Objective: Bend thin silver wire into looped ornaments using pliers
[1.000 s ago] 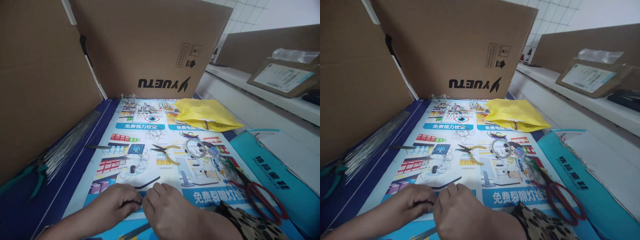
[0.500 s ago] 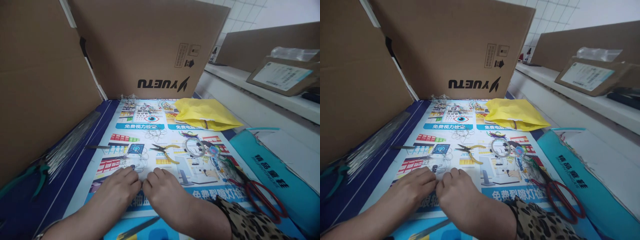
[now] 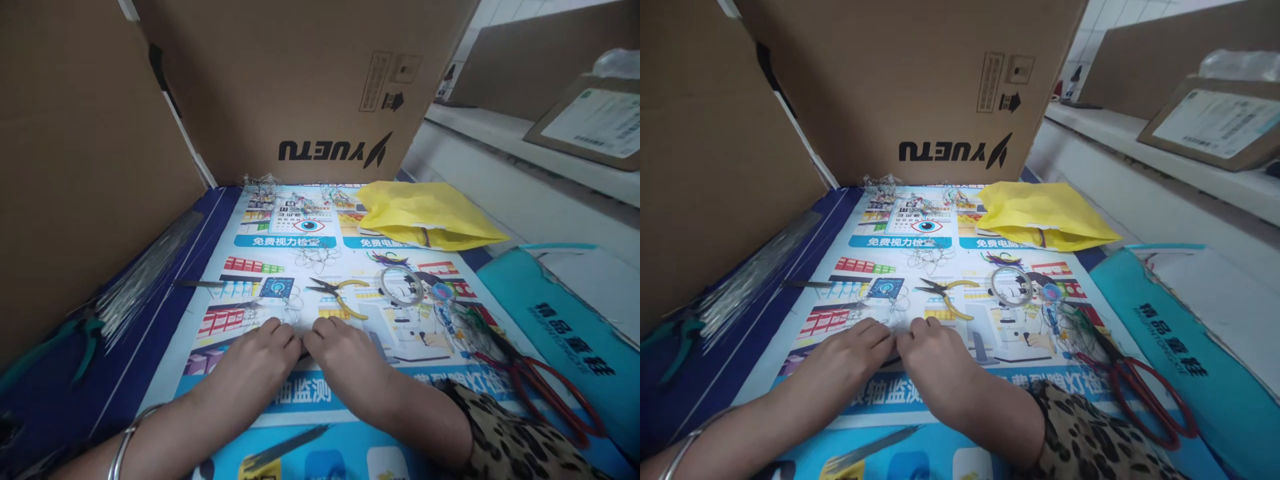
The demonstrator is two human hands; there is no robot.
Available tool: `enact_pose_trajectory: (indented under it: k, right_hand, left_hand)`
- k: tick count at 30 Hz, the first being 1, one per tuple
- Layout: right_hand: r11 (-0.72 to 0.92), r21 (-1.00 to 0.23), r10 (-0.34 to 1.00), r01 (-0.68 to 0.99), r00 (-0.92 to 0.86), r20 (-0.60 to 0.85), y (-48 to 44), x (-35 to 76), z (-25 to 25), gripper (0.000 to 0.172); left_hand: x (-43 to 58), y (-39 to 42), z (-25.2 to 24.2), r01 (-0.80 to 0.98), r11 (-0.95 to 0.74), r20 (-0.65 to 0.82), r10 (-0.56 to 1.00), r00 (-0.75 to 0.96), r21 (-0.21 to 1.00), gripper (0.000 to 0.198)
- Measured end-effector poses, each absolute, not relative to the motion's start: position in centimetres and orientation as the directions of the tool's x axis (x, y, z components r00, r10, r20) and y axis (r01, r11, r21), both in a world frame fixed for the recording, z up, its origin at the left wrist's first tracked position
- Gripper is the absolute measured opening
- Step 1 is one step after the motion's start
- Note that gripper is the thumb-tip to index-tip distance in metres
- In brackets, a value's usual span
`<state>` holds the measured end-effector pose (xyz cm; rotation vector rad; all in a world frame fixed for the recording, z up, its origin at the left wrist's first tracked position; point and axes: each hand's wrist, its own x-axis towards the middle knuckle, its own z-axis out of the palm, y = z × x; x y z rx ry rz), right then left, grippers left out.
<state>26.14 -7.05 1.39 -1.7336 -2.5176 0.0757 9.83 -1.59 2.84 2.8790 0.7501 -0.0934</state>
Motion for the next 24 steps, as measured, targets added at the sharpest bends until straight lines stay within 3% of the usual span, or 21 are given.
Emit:
enact_pose_trajectory:
  k: [3, 6, 10, 12, 14, 17, 21, 24]
  right_hand:
    - [0.31, -0.254, 0.949, 0.916, -0.312, 0.032, -6.5, 26.7, 1.5, 0.015]
    - [0.259, -0.512, 0.962, 0.819, -0.266, 0.062, -6.0, 27.2, 1.4, 0.018]
    - [0.055, -0.865, 0.988, 0.498, -0.151, -0.025, -5.7, 27.5, 0.7, 0.007]
    - [-0.092, -0.961, 0.985, 0.259, -0.121, -0.127, -5.6, 27.4, 0.4, 0.004]
    - [-0.192, -0.98, 0.973, 0.048, -0.117, -0.196, -5.6, 27.2, 0.2, 0.01]
    - [-0.263, -0.956, 0.961, -0.132, -0.12, -0.248, -5.6, 26.9, 0.2, 0.018]
    - [-0.298, -0.923, 0.954, -0.242, -0.09, -0.285, -5.7, 26.6, 0.4, 0.022]
    - [-0.302, -0.913, 0.953, -0.272, -0.084, -0.29, -5.7, 26.6, 0.3, 0.023]
  left_hand:
    - [9.5, -1.3, 2.7, 0.494, -0.849, -0.04, 0.495, 0.868, 0.188, 0.024]
    - [9.2, -0.8, 2.5, 0.504, -0.828, 0.051, 0.53, 0.846, 0.245, 0.024]
    - [9.1, 0.1, 2.3, 0.471, -0.707, 0.135, 0.617, 0.775, 0.527, 0.02]
    - [9.2, 0.4, 2.2, 0.45, -0.592, 0.121, 0.684, 0.72, 0.669, 0.016]
    - [9.4, 0.5, 2.1, 0.442, -0.455, 0.063, 0.748, 0.66, 0.773, 0.012]
    - [9.7, 0.4, 2.0, 0.384, -0.208, -0.074, 0.794, 0.603, 0.9, 0.012]
    - [10.1, 0.1, 1.8, 0.229, 0.098, -0.22, 0.771, 0.598, 0.968, 0.016]
    - [10.3, 0.0, 1.8, 0.159, 0.169, -0.231, 0.77, 0.595, 0.973, 0.018]
